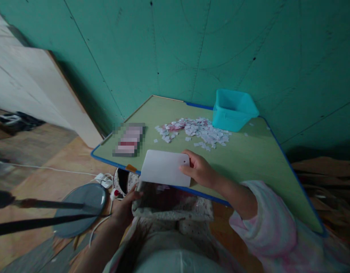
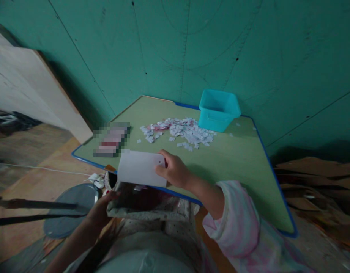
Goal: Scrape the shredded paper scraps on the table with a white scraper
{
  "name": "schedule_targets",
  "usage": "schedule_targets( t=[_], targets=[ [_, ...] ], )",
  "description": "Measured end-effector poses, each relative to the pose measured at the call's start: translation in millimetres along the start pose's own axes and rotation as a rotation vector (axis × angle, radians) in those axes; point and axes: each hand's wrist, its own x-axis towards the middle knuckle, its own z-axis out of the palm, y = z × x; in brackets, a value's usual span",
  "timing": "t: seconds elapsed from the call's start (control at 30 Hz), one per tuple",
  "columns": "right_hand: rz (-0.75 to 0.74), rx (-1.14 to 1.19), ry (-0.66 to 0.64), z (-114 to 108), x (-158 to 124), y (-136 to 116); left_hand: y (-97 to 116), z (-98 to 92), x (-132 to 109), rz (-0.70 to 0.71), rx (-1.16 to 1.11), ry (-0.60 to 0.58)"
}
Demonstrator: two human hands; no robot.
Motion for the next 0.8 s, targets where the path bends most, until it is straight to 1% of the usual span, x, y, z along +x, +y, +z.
schedule_targets(
  t=[0.1, 0.17, 0.23, 0.3, 0.37, 0.43, 0.5, 0.57, 0.63, 0.8],
  targets=[
    [-0.005, 0.008, 0.0, -1, 0, -2, -2, -1.7, 1, 0.008, -0.009, -0.012],
    [-0.01, 0.027, 0.039, -4, 2, -2, -3, -1.9, 1, 0.014, -0.013, -0.013],
    [-0.019, 0.062, 0.108, -9, 7, -1, -3, -0.5, 1, 0.015, -0.015, -0.004],
    [-0.024, 0.105, 0.219, -18, 15, 1, -2, 2.6, -2, 0.008, -0.012, 0.006],
    [-0.035, 0.134, 0.369, -30, 23, 5, -1, 6.3, -5, -0.004, -0.007, 0.011],
    [-0.072, 0.121, 0.529, -44, 31, 10, -1, 9.4, -6, -0.024, -0.005, 0.009],
    [-0.106, 0.089, 0.643, -57, 38, 17, -3, 11.1, -6, -0.049, -0.012, -0.005],
    [-0.122, 0.067, 0.677, -66, 42, 24, -6, 11.9, -4, -0.072, -0.025, -0.032],
    [-0.121, 0.053, 0.678, -70, 44, 31, -9, 12.3, -2, -0.089, -0.046, -0.064],
    [-0.105, 0.016, 0.652, -67, 49, 38, -18, 11.3, 3, -0.134, -0.102, -0.14]
  ],
)
